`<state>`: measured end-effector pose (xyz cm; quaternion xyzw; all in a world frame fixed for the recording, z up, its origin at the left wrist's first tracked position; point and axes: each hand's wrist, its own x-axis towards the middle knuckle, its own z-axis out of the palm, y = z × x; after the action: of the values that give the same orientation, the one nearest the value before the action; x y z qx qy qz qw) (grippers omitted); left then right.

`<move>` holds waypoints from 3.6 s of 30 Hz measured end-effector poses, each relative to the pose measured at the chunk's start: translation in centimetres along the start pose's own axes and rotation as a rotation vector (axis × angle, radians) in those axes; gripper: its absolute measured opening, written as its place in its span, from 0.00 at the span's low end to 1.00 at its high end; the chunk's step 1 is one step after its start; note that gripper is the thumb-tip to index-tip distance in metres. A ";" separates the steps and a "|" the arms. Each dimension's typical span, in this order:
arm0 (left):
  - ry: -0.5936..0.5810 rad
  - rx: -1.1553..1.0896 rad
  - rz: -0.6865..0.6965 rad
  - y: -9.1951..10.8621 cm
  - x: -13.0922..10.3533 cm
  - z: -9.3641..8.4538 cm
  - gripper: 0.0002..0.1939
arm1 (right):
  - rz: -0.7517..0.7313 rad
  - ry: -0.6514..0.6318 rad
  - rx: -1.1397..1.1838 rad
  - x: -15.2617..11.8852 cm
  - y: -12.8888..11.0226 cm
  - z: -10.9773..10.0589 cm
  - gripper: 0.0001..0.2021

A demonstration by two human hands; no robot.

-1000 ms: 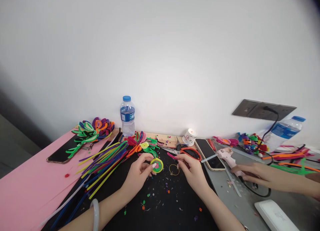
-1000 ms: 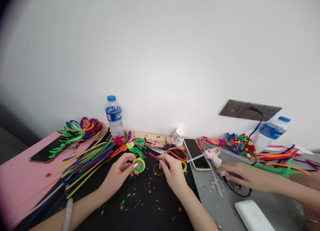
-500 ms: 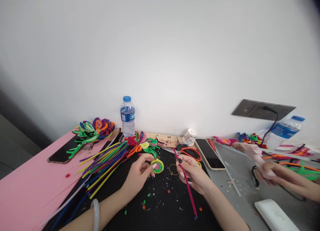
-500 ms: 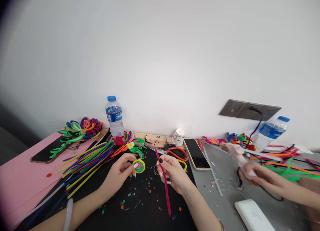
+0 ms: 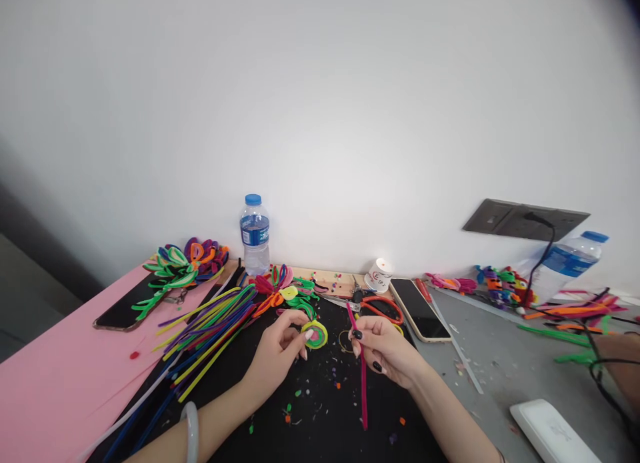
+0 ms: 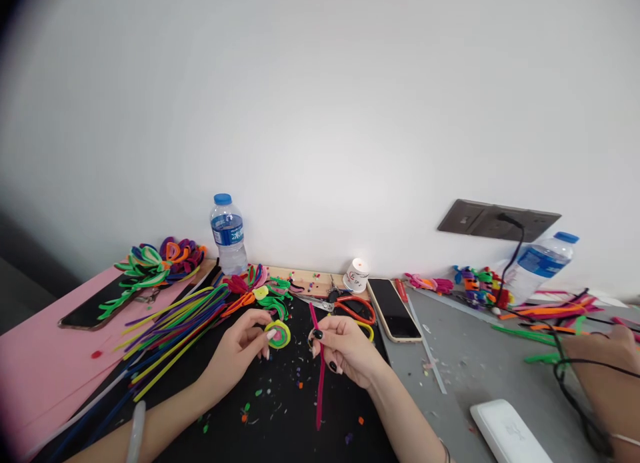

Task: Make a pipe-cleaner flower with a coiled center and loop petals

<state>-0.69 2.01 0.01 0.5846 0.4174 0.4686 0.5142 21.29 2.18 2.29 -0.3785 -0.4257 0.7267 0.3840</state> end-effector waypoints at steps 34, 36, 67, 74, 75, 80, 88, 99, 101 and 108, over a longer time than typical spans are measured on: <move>-0.043 0.033 0.029 -0.5 -0.3 0.1 0.06 | -0.034 -0.112 -0.071 -0.3 -0.1 1.0 0.14; -0.043 0.036 0.034 -0.3 -0.3 0.1 0.06 | -0.033 -0.102 -0.054 -0.3 -0.2 1.0 0.14; -0.098 0.354 0.399 0.1 -0.8 -0.2 0.07 | 0.321 -0.395 0.118 -0.6 0.1 0.3 0.12; -0.092 0.391 0.469 -0.1 -0.9 -0.3 0.07 | 0.305 -0.405 0.143 -0.6 -0.1 0.5 0.12; -0.091 0.394 0.475 -0.1 -1.0 -0.3 0.07 | 0.305 -0.405 0.142 -0.6 -0.1 0.5 0.12; -0.089 0.393 0.483 0.0 -0.9 -0.3 0.07 | 0.309 -0.401 0.141 -0.6 -0.1 0.5 0.12; -0.094 0.390 0.505 0.1 -0.9 -0.3 0.07 | 0.311 -0.385 0.151 -0.5 0.0 0.5 0.13; -0.105 0.400 0.467 0.3 -1.0 -0.3 0.06 | 0.321 -0.366 0.129 -0.5 -0.1 0.6 0.13; -0.111 0.390 0.449 0.2 -1.1 -0.3 0.05 | 0.325 -0.366 0.134 -0.5 0.0 0.6 0.12; -0.125 0.388 0.440 0.0 -1.2 -0.2 0.05 | 0.352 -0.377 0.132 -0.4 0.1 0.6 0.13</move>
<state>-1.15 0.89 -0.08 0.7760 0.3300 0.4434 0.3037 20.93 1.56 2.48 -0.2788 -0.3690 0.8661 0.1895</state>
